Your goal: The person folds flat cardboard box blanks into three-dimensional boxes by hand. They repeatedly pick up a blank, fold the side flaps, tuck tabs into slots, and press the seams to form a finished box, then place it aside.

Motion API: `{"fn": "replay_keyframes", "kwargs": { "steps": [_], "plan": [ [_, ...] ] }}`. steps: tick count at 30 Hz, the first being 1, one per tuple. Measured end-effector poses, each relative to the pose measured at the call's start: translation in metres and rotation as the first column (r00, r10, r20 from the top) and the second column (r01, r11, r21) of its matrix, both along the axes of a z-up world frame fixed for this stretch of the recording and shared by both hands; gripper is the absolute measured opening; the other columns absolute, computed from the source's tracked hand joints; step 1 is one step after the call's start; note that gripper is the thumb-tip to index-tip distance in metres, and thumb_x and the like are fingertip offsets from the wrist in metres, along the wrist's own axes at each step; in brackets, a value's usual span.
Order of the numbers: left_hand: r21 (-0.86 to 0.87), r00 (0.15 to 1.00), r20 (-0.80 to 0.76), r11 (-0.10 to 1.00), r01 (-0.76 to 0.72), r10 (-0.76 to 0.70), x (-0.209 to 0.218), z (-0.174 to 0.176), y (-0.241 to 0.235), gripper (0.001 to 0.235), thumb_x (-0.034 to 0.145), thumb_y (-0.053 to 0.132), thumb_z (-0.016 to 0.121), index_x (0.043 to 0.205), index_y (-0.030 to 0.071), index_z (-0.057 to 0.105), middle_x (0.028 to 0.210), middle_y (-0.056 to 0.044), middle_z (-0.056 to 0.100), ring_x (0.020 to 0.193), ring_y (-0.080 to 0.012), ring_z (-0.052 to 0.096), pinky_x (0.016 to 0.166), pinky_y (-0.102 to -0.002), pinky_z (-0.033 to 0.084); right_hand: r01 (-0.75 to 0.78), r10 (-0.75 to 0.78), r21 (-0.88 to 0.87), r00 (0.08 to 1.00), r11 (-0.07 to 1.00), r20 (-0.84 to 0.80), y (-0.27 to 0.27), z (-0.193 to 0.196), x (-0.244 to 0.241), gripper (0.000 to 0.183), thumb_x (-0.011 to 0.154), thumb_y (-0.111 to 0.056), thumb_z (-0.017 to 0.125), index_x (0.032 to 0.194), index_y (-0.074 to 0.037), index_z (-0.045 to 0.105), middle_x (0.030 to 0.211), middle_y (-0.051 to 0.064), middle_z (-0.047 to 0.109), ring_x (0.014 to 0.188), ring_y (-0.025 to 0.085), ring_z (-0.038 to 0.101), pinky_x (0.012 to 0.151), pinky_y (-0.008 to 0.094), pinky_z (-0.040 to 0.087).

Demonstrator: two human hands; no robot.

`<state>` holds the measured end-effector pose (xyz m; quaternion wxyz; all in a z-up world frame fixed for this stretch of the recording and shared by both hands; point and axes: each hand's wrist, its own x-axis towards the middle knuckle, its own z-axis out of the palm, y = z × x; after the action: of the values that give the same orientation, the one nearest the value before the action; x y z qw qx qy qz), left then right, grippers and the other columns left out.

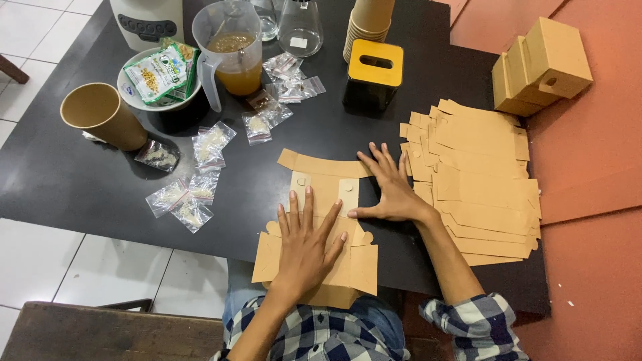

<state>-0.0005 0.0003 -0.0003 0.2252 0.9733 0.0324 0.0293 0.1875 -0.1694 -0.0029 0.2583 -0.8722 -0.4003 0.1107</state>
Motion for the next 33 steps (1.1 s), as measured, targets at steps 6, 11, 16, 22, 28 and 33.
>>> {"fn": "replay_keyframes", "kwargs": {
  "steps": [6,11,16,22,28,33],
  "plan": [
    [-0.023,1.000,0.010,1.000,-0.001,0.001,0.000,0.000,-0.002,0.061,0.102,0.055,0.039,0.158,0.031,0.032,0.163,-0.029,0.010,0.149,-0.0573,-0.002,0.112,-0.072,-0.003,0.084,-0.082,0.072,0.996,0.994,-0.018,0.002,-0.011,0.003,0.077,0.091,-0.038,0.072,0.155,-0.013,0.037,0.164,0.019,0.025,0.154,0.043,0.009,0.115,0.068,-0.014],
    [-0.058,0.998,0.065,0.998,-0.010,0.014,0.001,0.002,0.000,0.060,0.101,0.051,0.047,0.155,0.026,0.040,0.162,-0.031,0.018,0.149,-0.0582,0.003,0.113,-0.072,-0.002,0.134,-0.138,0.094,0.990,0.987,0.039,0.011,-0.015,-0.001,0.059,0.100,-0.025,0.059,0.155,-0.015,0.040,0.160,0.018,0.030,0.153,0.042,0.011,0.114,0.070,-0.013],
    [-0.179,0.976,0.185,0.981,-0.079,0.112,-0.001,-0.001,0.013,0.058,0.096,0.039,0.059,0.147,0.014,0.052,0.157,-0.031,0.033,0.145,-0.0551,0.028,0.115,-0.066,0.019,-0.016,-0.014,0.101,0.957,0.995,0.291,0.035,-0.014,-0.011,0.059,0.085,-0.001,0.056,0.140,-0.024,0.060,0.163,0.016,0.031,0.154,0.043,0.015,0.114,0.074,-0.002],
    [-0.520,0.954,0.227,0.852,-0.051,0.196,0.001,0.022,0.049,0.032,0.091,0.023,0.067,0.122,0.016,0.066,0.131,-0.017,0.068,0.105,-0.0405,0.071,0.082,-0.046,0.061,-0.259,0.244,0.169,0.964,0.951,0.108,0.053,-0.005,-0.033,0.065,0.083,0.007,0.040,0.122,-0.033,0.074,0.159,0.004,0.044,0.153,0.035,0.025,0.119,0.068,0.002],
    [-0.505,0.940,0.335,0.854,0.124,0.062,0.026,-0.010,0.085,0.022,0.091,0.018,0.068,0.112,0.015,0.073,0.101,-0.009,0.078,0.099,-0.0325,0.075,0.085,-0.043,0.059,-0.244,0.220,0.107,0.955,0.964,0.199,0.050,-0.003,-0.034,0.043,0.087,-0.013,0.057,0.118,-0.038,0.074,0.147,-0.004,0.059,0.145,0.025,0.043,0.121,0.064,0.009],
    [-0.452,0.972,0.228,0.879,0.153,-0.053,0.059,0.007,0.120,0.022,0.081,0.023,0.077,0.101,0.015,0.074,0.086,-0.010,0.076,0.084,-0.0345,0.072,0.077,-0.049,0.056,-0.263,0.218,0.152,0.941,0.953,0.260,0.052,0.010,-0.039,0.031,0.087,-0.014,0.065,0.112,-0.028,0.077,0.141,0.003,0.065,0.139,0.031,0.051,0.119,0.065,0.015]
  ]
}}
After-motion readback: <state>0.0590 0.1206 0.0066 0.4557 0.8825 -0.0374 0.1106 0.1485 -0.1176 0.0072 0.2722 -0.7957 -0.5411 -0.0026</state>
